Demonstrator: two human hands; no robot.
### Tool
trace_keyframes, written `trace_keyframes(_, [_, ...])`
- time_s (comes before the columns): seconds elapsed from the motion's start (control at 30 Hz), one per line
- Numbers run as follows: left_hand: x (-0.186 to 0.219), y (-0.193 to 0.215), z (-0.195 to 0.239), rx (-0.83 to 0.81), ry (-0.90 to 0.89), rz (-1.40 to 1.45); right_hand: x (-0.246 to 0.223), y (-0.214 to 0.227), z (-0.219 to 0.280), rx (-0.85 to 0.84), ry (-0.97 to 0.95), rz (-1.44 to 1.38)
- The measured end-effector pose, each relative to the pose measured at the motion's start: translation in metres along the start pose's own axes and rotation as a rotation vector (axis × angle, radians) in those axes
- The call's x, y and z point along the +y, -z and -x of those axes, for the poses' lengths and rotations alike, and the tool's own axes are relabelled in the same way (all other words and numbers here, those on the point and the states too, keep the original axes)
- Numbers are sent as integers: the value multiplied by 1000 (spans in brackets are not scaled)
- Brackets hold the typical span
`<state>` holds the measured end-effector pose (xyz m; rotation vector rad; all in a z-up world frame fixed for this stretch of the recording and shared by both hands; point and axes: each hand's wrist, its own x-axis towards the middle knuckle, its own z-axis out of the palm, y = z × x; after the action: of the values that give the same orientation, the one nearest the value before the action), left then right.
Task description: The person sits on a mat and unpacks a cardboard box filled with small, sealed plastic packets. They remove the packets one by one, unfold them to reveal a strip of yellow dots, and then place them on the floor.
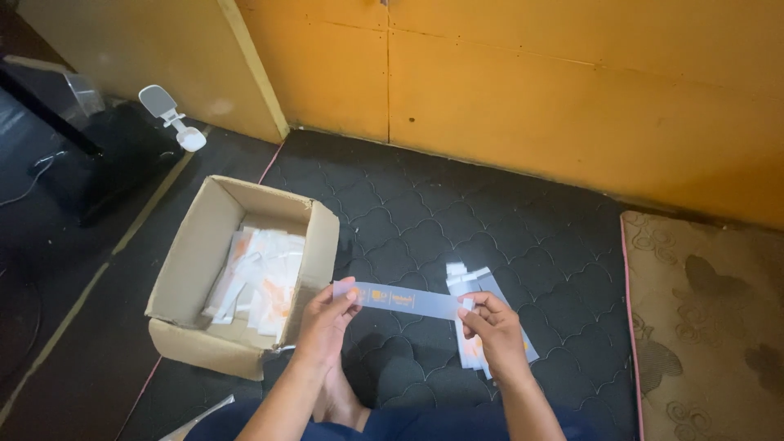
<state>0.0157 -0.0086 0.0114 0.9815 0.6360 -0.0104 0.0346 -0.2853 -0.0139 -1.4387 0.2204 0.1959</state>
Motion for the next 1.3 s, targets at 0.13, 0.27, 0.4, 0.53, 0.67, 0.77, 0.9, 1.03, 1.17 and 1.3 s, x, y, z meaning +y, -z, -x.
trace_keyframes(0.13, [-12,10,-11,-10,-30,15,1,0,1,-5,0,16])
trace_keyframes(0.27, [-14,10,-14,-53,-28,91,-4,0,1,0,3,41])
trace_keyframes(0.4, [-29,24,-24,-252,-30,244,2,2,0,-12,12,-30])
trace_keyframes(0.53, [-32,18,-18,-389,15,313,10,4,-3,-43,16,-90])
trace_keyframes(0.67, [-41,4,-11,-430,37,165,3,0,0,-69,-8,-74])
trace_keyframes(0.77, [-53,-1,-3,-452,55,115,9,-1,3,-90,-9,-43])
trace_keyframes(0.9, [-49,-15,10,-396,144,55,5,-3,6,-111,-40,-14])
trace_keyframes(1.03, [-47,-20,10,-410,165,64,6,-2,3,-127,-15,-32])
trace_keyframes(1.17, [-57,-17,10,-406,147,40,-2,-5,11,-96,-65,-5])
trace_keyframes(1.3, [-56,-18,8,-478,119,11,-2,-2,8,-128,-23,5])
